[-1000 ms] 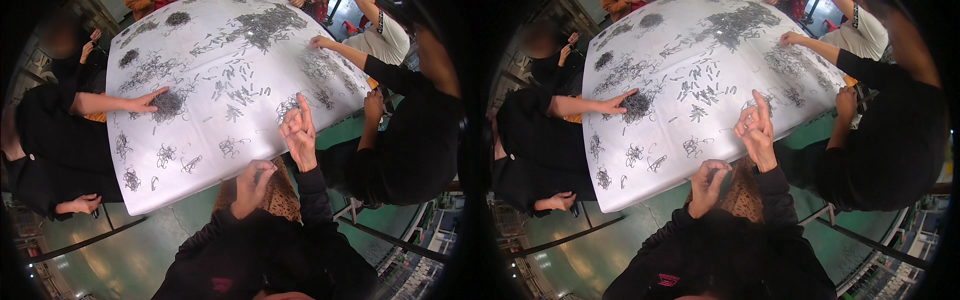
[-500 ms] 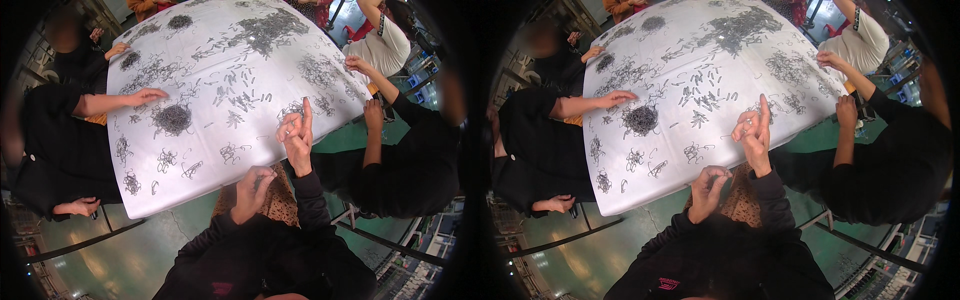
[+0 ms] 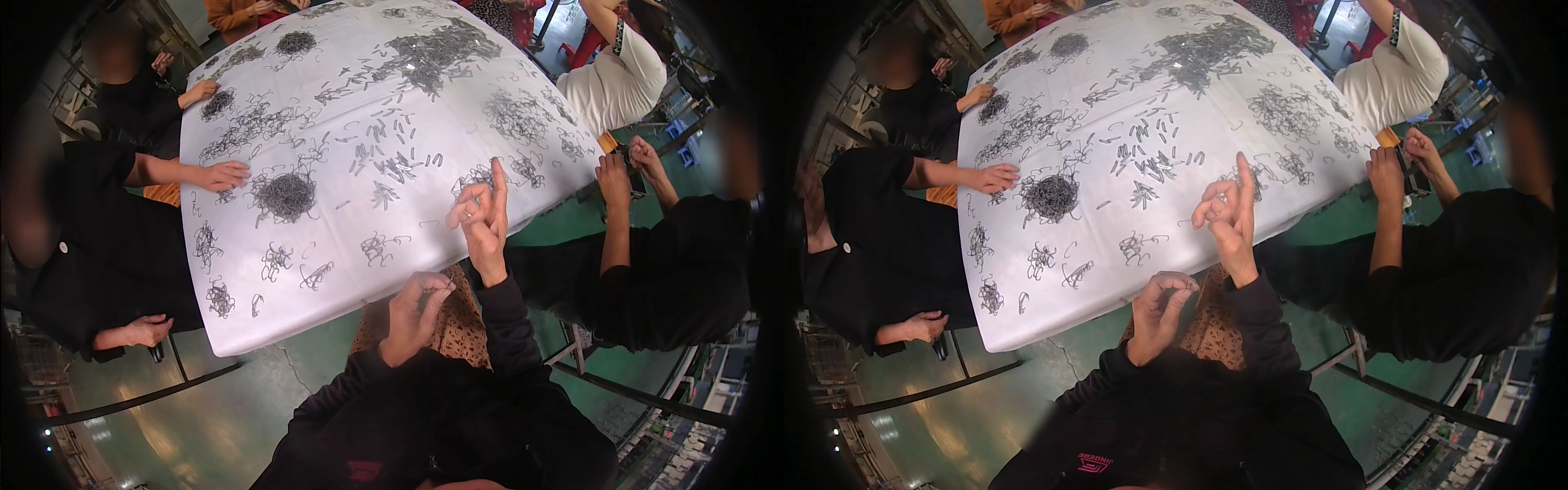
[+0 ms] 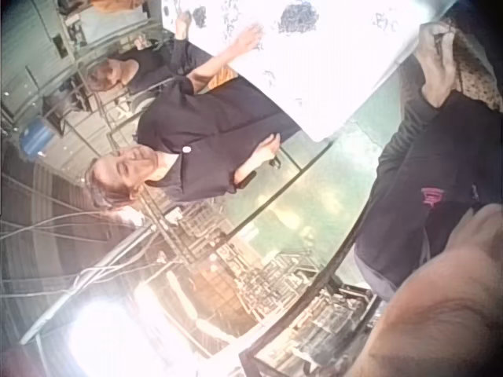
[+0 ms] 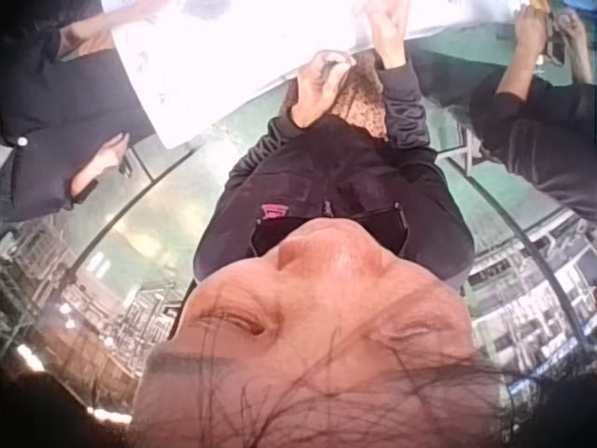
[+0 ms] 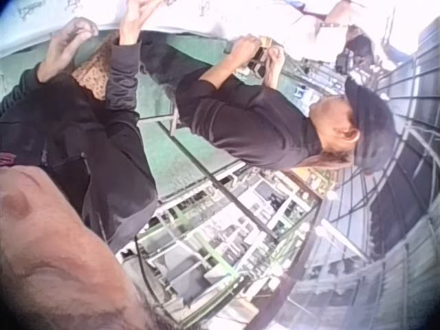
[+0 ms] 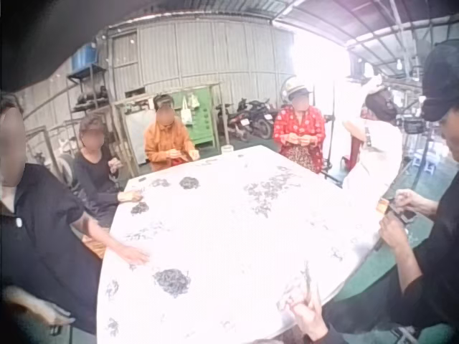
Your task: The person repeatedly picks small wire pieces from a large white board, bends them by hand, and places them back on the board. Other people at the table perform similar actions. The camera wearer occasionally lifts a hanging wire mesh and returns to handling the small pieces.
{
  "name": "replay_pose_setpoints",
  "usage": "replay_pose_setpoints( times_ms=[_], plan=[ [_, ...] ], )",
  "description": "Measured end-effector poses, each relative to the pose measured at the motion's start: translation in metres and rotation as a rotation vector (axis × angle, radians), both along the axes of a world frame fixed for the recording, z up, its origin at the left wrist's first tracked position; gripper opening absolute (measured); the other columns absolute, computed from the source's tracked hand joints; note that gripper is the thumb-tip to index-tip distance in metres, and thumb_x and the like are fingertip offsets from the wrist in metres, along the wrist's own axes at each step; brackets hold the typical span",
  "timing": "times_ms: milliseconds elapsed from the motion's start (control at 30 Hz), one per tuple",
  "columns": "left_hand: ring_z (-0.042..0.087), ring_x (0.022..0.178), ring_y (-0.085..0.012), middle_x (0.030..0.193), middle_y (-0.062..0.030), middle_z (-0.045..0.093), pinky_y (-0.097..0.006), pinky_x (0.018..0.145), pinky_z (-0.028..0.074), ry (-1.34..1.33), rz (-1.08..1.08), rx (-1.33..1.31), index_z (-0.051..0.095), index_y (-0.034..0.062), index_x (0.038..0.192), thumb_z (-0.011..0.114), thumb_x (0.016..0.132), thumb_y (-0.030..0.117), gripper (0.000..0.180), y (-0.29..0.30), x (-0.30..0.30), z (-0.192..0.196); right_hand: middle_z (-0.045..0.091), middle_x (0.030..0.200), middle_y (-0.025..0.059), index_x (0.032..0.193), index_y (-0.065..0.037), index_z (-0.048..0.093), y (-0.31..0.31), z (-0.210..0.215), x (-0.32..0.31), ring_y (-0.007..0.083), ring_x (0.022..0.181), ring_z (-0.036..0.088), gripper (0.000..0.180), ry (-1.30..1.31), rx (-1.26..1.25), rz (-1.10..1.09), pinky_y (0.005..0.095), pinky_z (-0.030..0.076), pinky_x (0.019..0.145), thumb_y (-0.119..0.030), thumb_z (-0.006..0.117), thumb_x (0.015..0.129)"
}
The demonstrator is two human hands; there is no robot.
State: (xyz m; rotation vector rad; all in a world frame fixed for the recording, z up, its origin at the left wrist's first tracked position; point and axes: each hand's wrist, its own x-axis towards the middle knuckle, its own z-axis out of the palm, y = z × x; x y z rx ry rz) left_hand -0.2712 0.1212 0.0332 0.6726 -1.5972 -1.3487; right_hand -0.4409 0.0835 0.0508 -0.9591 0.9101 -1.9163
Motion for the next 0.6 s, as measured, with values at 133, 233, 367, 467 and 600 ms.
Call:
replay_pose_setpoints(
  times_ms=[133, 233, 367, 467, 600],
  plan=[
    [0.064, 0.084, -0.0161, 0.094, -0.0106, 0.066, -0.027, 0.078, 0.05, -0.022, 0.0, -0.01, 0.057, 0.0001, 0.096, 0.062, 0.089, 0.001, 0.008, 0.0019, 0.001, 0.0011, 0.049, 0.097, 0.0071, 0.152, -0.012, 0.008, -0.0001, 0.001, -0.0058, 0.0156, 0.066, 0.05, 0.092, -0.316, -0.028, 0.143, 0.03, 0.041, 0.063, 0.009, 0.04, 0.069],
    [0.064, 0.084, -0.0161, 0.094, -0.0108, 0.066, -0.027, 0.078, 0.05, -0.018, -0.002, -0.009, 0.057, -0.0001, 0.095, 0.062, 0.089, 0.001, 0.008, 0.0028, 0.0011, 0.0016, 0.051, 0.097, 0.0062, 0.153, -0.012, 0.01, -0.0003, 0.002, -0.0096, 0.0141, 0.065, 0.048, 0.092, -0.373, -0.035, 0.184, 0.0298, 0.039, 0.061, 0.01, 0.042, 0.069],
    [0.064, 0.084, -0.016, 0.094, -0.0106, 0.066, -0.027, 0.078, 0.051, 0.007, -0.011, -0.001, 0.058, -0.0002, 0.095, 0.062, 0.089, 0.001, 0.007, 0.004, 0.0007, 0.001, 0.051, 0.097, 0.0061, 0.153, -0.012, 0.01, 0.0009, 0.0024, -0.0094, 0.0139, 0.064, 0.047, 0.093, -0.363, 0.007, 0.141, 0.0296, 0.039, 0.06, 0.01, 0.044, 0.069],
    [0.064, 0.084, -0.0159, 0.094, -0.0107, 0.066, -0.027, 0.078, 0.051, 0.043, -0.013, 0.017, 0.058, -0.0003, 0.095, 0.062, 0.09, 0.001, 0.007, 0.0044, 0.0001, -0.0003, 0.05, 0.097, 0.0061, 0.153, -0.012, 0.01, 0.0012, 0.0017, -0.0083, 0.0142, 0.064, 0.047, 0.093, -0.294, -0.007, 0.15, 0.0295, 0.039, 0.061, 0.01, 0.043, 0.069],
    [0.064, 0.084, -0.0163, 0.094, -0.011, 0.066, -0.028, 0.077, 0.051, 0.015, -0.014, -0.005, 0.058, -0.0002, 0.095, 0.062, 0.09, 0.002, 0.007, 0.0044, 0.0006, -0.0008, 0.048, 0.098, 0.0069, 0.153, -0.012, 0.01, -0.0001, -0.0006, -0.0085, 0.0149, 0.066, 0.048, 0.093, -0.264, -0.018, 0.165, 0.0301, 0.04, 0.062, 0.009, 0.04, 0.068]
  ],
)
